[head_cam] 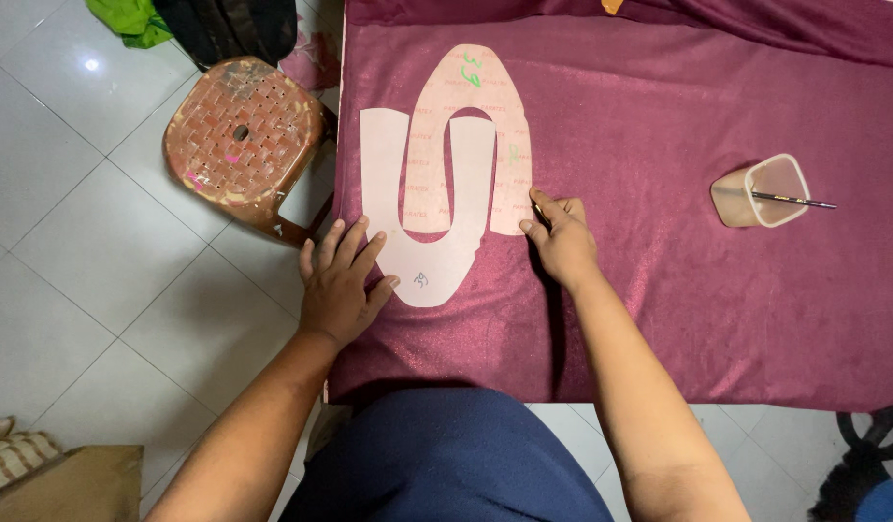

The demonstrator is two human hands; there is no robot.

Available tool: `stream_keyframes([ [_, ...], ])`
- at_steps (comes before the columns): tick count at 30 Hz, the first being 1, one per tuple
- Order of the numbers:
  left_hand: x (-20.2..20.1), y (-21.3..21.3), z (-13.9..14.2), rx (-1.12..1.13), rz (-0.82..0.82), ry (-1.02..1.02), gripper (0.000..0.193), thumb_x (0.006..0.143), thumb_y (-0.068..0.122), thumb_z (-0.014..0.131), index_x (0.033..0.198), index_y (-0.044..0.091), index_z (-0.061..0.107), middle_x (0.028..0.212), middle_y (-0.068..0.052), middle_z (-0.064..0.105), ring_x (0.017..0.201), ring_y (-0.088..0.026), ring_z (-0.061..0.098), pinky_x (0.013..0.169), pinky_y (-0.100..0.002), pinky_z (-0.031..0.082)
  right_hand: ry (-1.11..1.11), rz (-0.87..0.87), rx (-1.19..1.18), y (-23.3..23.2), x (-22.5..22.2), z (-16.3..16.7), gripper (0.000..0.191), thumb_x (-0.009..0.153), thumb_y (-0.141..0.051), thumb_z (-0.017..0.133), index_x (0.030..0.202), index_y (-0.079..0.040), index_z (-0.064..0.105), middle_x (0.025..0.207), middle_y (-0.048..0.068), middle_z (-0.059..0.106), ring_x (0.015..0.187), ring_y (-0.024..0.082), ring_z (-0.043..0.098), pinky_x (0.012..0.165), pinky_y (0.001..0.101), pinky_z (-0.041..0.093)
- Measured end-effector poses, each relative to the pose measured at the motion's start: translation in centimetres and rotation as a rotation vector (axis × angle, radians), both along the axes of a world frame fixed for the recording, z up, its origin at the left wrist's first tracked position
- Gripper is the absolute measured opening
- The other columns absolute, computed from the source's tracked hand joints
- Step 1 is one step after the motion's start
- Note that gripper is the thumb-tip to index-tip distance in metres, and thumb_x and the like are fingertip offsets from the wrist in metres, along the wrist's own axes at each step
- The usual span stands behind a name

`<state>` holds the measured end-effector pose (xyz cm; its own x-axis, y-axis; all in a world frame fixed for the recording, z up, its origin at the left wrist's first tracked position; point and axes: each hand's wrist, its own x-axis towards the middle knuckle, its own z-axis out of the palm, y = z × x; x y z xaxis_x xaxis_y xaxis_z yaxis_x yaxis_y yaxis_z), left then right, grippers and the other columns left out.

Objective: The person places a U-shaped paper pattern onto a maroon fabric, aligns it, and traces its outline with a pencil. The person then lifts the pattern, repositions it, and traces again. The person repeats this process with a second pattern piece.

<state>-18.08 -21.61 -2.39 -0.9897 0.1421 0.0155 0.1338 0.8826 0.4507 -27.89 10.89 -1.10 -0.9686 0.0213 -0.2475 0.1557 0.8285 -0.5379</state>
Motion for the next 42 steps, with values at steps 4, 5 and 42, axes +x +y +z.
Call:
stream_keyframes([
  [4,0.1,0.0,0.0,0.009,0.003,-0.003,0.064,0.09,0.051,0.065,0.145,0.019,0.056,0.16,-0.008,0.041,0.15,-0.033,0.028,0.119,-0.064,0.012,0.002,0.019,0.0,0.1,0.0,-0.1,0.056,0.091,-0.027,0.077,0.144,-0.024,0.061,0.108,0.004,0.053,0.096,0.019,0.057,0.092,0.0321,0.049],
  [5,0.1,0.0,0.0,0.011,0.004,-0.003,0.064,0.091,0.051,0.065,0.145,0.019,0.056,0.16,-0.008,0.041,0.15,-0.033,0.028,0.12,-0.064,0.012,0.013,0.027,0.003,0.1,0.1,-0.1,0.056,0.09,-0.027,0.077,0.144,-0.024,0.061,0.107,0.004,0.053,0.096,0.019,0.057,0.091,0.0321,0.049],
  [42,-3.8,1.2,3.3,-0.113,-0.04,-0.309,0.078,0.077,0.045,0.078,0.149,0.033,0.05,0.154,-0.011,0.034,0.143,-0.038,0.026,0.115,-0.062,0.017,0.033,0.095,0.11,-0.1,1.1,-0.1,0.071,0.085,-0.044,0.08,0.145,-0.012,0.058,0.118,0.01,0.054,0.101,0.026,0.061,0.087,0.0387,0.053],
])
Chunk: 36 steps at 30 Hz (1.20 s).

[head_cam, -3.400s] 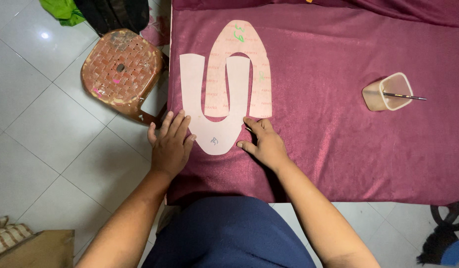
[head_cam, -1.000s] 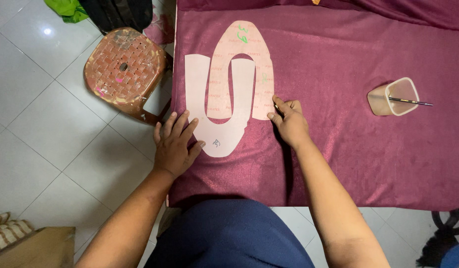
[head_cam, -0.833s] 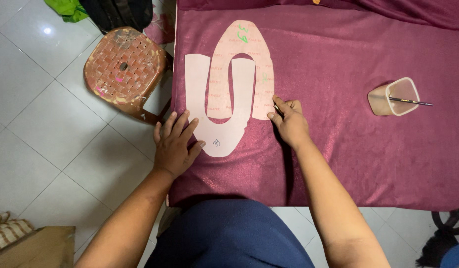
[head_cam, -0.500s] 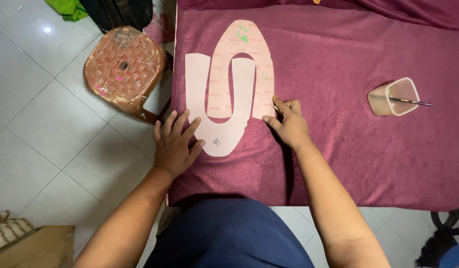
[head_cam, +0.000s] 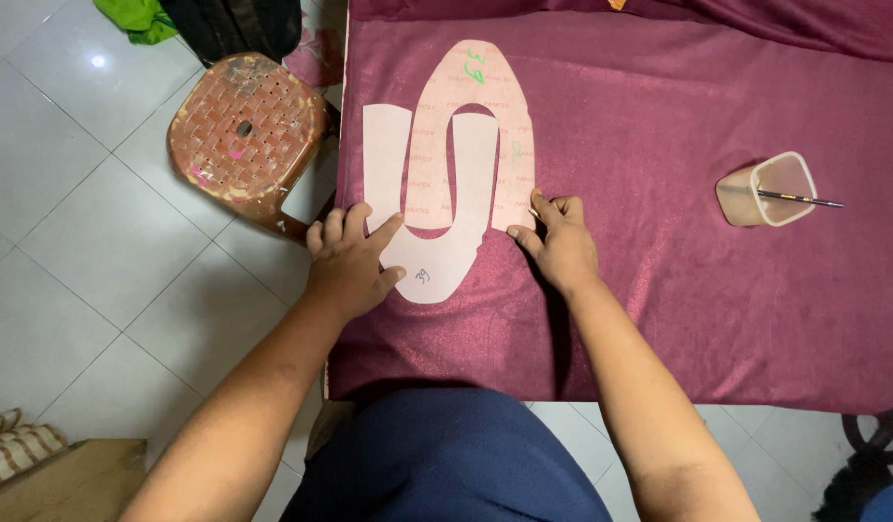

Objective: The person places a U-shaped paper pattern onto a maroon fabric, aligns it, and traces its outline with a pencil. The person then lifts the pattern, repositions it, and traces again. The person repeats this process with a second pattern piece.

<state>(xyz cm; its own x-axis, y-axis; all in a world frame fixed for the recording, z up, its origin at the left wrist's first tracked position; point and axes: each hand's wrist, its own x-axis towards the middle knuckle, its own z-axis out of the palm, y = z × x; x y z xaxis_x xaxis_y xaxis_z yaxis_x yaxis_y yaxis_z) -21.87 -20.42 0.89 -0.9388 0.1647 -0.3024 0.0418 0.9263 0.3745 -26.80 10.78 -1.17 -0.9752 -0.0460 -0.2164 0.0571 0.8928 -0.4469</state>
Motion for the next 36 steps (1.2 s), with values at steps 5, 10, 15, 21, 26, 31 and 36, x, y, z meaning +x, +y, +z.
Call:
stream_keyframes([
  [5,-0.2,-0.2,0.0,-0.001,-0.01,-0.085,0.081,0.08,0.046,0.077,0.152,0.036,0.041,0.168,-0.006,0.015,0.153,-0.038,0.01,0.115,-0.072,0.005,0.0,-0.002,0.008,-0.5,0.1,0.4,0.072,0.086,-0.044,0.079,0.146,-0.01,0.057,0.118,0.01,0.053,0.1,0.026,0.061,0.085,0.039,0.053],
  [10,-0.4,-0.1,0.2,-0.005,-0.01,-0.129,0.081,0.08,0.042,0.078,0.152,0.037,0.041,0.169,-0.003,0.014,0.154,-0.037,0.009,0.117,-0.072,0.003,-0.005,-0.016,0.034,-0.9,0.3,0.7,0.07,0.087,-0.045,0.077,0.145,-0.011,0.058,0.12,0.009,0.054,0.1,0.026,0.063,0.084,0.04,0.054],
  [15,-0.6,0.0,0.7,-0.015,-0.004,-0.132,0.081,0.08,0.042,0.079,0.152,0.036,0.042,0.168,-0.004,0.017,0.154,-0.038,0.012,0.117,-0.072,0.005,-0.01,-0.023,0.043,-0.9,0.4,0.5,0.07,0.088,-0.045,0.077,0.145,-0.01,0.058,0.121,0.01,0.053,0.101,0.027,0.063,0.084,0.0402,0.054],
  [21,-1.4,0.5,1.3,-0.018,0.026,-0.192,0.086,0.077,0.039,0.083,0.152,0.037,0.041,0.167,-0.006,0.016,0.154,-0.038,0.011,0.118,-0.071,0.006,-0.008,0.0,-0.041,0.3,0.0,-0.1,0.07,0.087,-0.042,0.079,0.146,-0.012,0.058,0.122,0.008,0.053,0.103,0.023,0.062,0.09,0.0363,0.053],
  [26,-1.4,0.7,1.8,-0.007,0.045,-0.222,0.087,0.078,0.035,0.084,0.152,0.039,0.04,0.168,-0.005,0.014,0.154,-0.038,0.009,0.118,-0.072,0.008,-0.05,-0.004,-0.06,1.0,0.0,-0.3,0.072,0.086,-0.042,0.079,0.148,-0.015,0.056,0.12,0.005,0.053,0.102,0.021,0.06,0.089,0.0346,0.053],
  [31,-2.0,1.1,2.2,-0.015,0.06,-0.287,0.09,0.077,0.032,0.085,0.153,0.042,0.038,0.169,-0.005,0.01,0.155,-0.039,0.006,0.118,-0.071,0.01,-0.029,-0.017,-0.069,0.9,0.2,-0.4,0.07,0.085,-0.04,0.08,0.147,-0.015,0.058,0.12,0.005,0.053,0.103,0.021,0.06,0.089,0.0351,0.053],
  [36,-2.4,1.4,2.6,-0.037,0.065,-0.337,0.093,0.078,0.032,0.086,0.155,0.043,0.034,0.17,-0.005,0.007,0.155,-0.038,0.005,0.118,-0.07,0.012,-0.001,-0.036,-0.064,0.7,0.6,-0.5,0.067,0.086,-0.039,0.08,0.145,-0.014,0.06,0.119,0.006,0.053,0.102,0.022,0.06,0.089,0.0352,0.053],
])
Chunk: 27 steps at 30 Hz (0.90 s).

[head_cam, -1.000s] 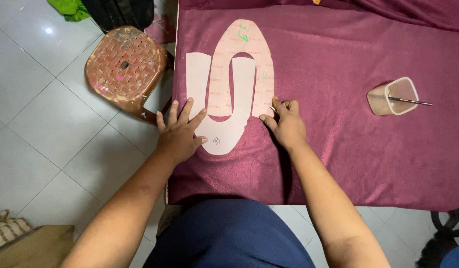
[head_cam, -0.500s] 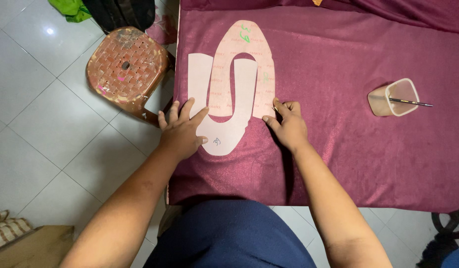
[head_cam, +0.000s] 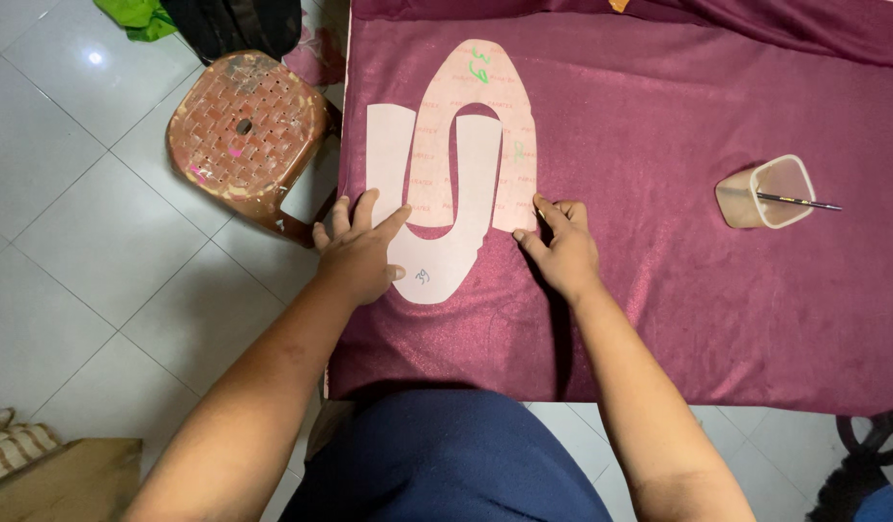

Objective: The person places a U-shaped paper pattern onto a maroon fabric, aligns it, and traces its outline with a pencil. The person then lifts the pattern, repositions it, and traces again. The person repeats this process with a second pattern piece.

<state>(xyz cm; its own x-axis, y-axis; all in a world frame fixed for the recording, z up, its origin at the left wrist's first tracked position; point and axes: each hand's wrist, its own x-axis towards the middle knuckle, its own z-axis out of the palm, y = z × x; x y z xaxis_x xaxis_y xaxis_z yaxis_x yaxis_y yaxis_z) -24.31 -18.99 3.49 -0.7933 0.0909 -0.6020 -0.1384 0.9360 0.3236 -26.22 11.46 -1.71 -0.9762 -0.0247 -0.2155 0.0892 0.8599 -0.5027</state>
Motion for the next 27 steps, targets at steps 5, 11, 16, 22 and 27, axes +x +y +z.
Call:
stream_keyframes([
  [5,-0.37,0.19,0.38,-0.023,-0.004,-0.018,0.096,0.078,0.031,0.086,0.156,0.045,0.032,0.17,-0.005,0.006,0.155,-0.039,0.006,0.118,-0.069,0.016,0.054,-0.011,-0.002,-0.24,0.47,-0.21,0.065,0.086,-0.039,0.08,0.142,-0.011,0.062,0.119,0.007,0.053,0.103,0.023,0.061,0.088,0.0358,0.053],
  [11,-0.39,0.28,0.49,-0.043,-0.018,-0.024,0.097,0.078,0.032,0.087,0.156,0.044,0.031,0.17,-0.005,0.007,0.154,-0.04,0.009,0.117,-0.068,0.02,0.06,-0.007,-0.007,-0.14,0.53,-0.36,0.063,0.088,-0.039,0.079,0.143,-0.012,0.061,0.119,0.007,0.054,0.104,0.023,0.061,0.089,0.0361,0.052],
  [16,-0.37,0.31,0.38,-0.034,-0.01,-0.014,0.098,0.077,0.032,0.088,0.156,0.043,0.031,0.169,-0.006,0.008,0.154,-0.04,0.009,0.116,-0.067,0.02,0.018,-0.027,-0.001,-0.28,0.3,-0.16,0.063,0.089,-0.038,0.078,0.145,-0.014,0.06,0.119,0.006,0.053,0.104,0.022,0.06,0.089,0.0362,0.053],
  [22,-0.3,0.32,0.34,-0.024,-0.005,-0.005,0.098,0.076,0.033,0.089,0.155,0.044,0.032,0.169,-0.006,0.008,0.154,-0.04,0.009,0.117,-0.065,0.02,0.01,-0.011,-0.001,-0.24,0.1,0.23,0.063,0.088,-0.038,0.078,0.144,-0.016,0.06,0.119,0.005,0.053,0.103,0.022,0.06,0.089,0.0361,0.052],
  [27,-0.33,0.3,0.37,-0.038,-0.001,-0.014,0.098,0.076,0.033,0.089,0.155,0.044,0.033,0.169,-0.005,0.009,0.154,-0.039,0.01,0.117,-0.065,0.019,-0.002,-0.022,-0.05,0.02,-0.01,0.15,0.055,0.092,-0.03,0.073,0.145,-0.018,0.061,0.117,0.006,0.054,0.104,0.021,0.059,0.092,0.0347,0.05],
])
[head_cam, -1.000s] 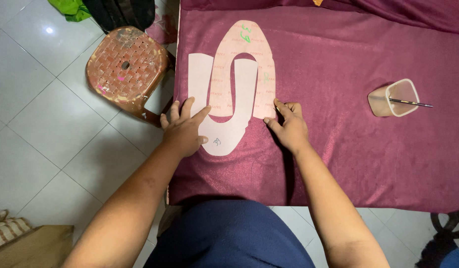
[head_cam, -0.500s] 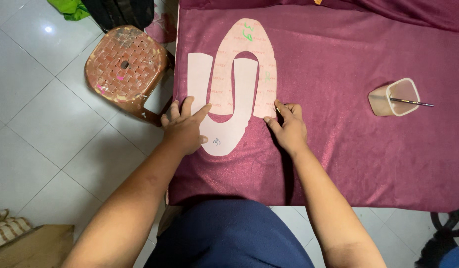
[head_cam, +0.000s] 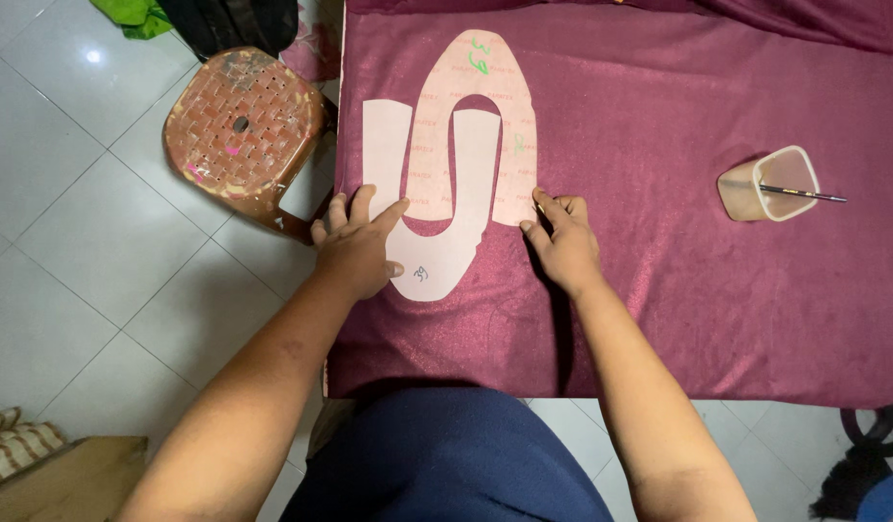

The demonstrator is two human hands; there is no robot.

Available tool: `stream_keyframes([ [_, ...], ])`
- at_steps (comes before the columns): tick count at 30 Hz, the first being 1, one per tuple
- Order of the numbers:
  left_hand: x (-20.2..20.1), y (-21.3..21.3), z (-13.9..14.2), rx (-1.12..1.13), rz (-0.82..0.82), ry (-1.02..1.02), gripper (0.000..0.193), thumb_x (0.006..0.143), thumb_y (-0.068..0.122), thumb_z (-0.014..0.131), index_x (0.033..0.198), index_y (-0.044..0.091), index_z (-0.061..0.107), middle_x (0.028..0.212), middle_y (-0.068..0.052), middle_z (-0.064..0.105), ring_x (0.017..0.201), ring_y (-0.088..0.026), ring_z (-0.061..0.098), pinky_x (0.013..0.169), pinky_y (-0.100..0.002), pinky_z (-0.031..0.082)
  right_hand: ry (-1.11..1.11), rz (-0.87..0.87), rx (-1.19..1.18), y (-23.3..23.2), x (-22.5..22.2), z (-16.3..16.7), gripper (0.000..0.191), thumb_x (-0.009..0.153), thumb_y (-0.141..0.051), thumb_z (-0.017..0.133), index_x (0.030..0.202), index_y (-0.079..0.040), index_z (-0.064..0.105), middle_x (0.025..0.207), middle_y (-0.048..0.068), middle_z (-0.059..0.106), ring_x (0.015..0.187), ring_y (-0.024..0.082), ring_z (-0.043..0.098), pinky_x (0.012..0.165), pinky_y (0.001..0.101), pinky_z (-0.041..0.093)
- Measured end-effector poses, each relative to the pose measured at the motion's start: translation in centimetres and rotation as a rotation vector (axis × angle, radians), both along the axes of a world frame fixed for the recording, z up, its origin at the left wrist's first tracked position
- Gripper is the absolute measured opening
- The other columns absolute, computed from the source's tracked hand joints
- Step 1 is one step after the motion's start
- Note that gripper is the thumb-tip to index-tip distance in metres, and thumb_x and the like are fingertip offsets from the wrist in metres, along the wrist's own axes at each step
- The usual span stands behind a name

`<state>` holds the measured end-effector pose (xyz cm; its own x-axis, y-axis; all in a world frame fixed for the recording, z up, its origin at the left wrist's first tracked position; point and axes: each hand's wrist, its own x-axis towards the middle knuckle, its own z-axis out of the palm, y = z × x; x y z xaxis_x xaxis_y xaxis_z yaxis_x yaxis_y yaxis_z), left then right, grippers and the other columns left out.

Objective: The person places a U-shaped paper pattern onto a maroon fabric, aligns it, and traces its outline with a pencil. The person then lifts the pattern, repositions it, and traces again. The person repeats this process with a second pattern piece.

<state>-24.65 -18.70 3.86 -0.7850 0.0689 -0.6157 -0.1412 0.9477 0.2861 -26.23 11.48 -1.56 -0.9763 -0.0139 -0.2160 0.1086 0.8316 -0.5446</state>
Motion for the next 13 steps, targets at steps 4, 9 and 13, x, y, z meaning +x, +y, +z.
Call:
stream_keyframes([
  [4,0.0,0.1,0.0,-0.002,-0.005,0.006,0.096,0.076,0.033,0.088,0.155,0.044,0.034,0.169,-0.005,0.01,0.154,-0.039,0.01,0.118,-0.064,0.02,0.019,0.018,-0.112,1.1,-0.8,-0.2,0.046,0.097,-0.017,0.066,0.143,-0.016,0.063,0.116,0.006,0.056,0.108,0.021,0.059,0.098,0.0332,0.047],
  [9,0.1,0.2,0.0,0.004,0.006,-0.008,0.096,0.076,0.033,0.088,0.155,0.044,0.034,0.17,-0.004,0.009,0.154,-0.038,0.009,0.118,-0.065,0.018,0.001,0.029,-0.243,2.1,-1.0,-0.2,0.041,0.098,-0.01,0.063,0.138,-0.013,0.066,0.116,0.006,0.06,0.112,0.02,0.059,0.103,0.0301,0.046],
  [13,0.0,0.3,0.1,-0.001,0.004,-0.012,0.096,0.076,0.033,0.087,0.155,0.044,0.034,0.17,-0.004,0.008,0.155,-0.037,0.009,0.117,-0.064,0.019,-0.05,0.012,-0.248,2.0,-1.0,-0.3,0.041,0.097,-0.009,0.065,0.138,-0.013,0.067,0.116,0.008,0.059,0.114,0.022,0.057,0.106,0.0292,0.044],
])
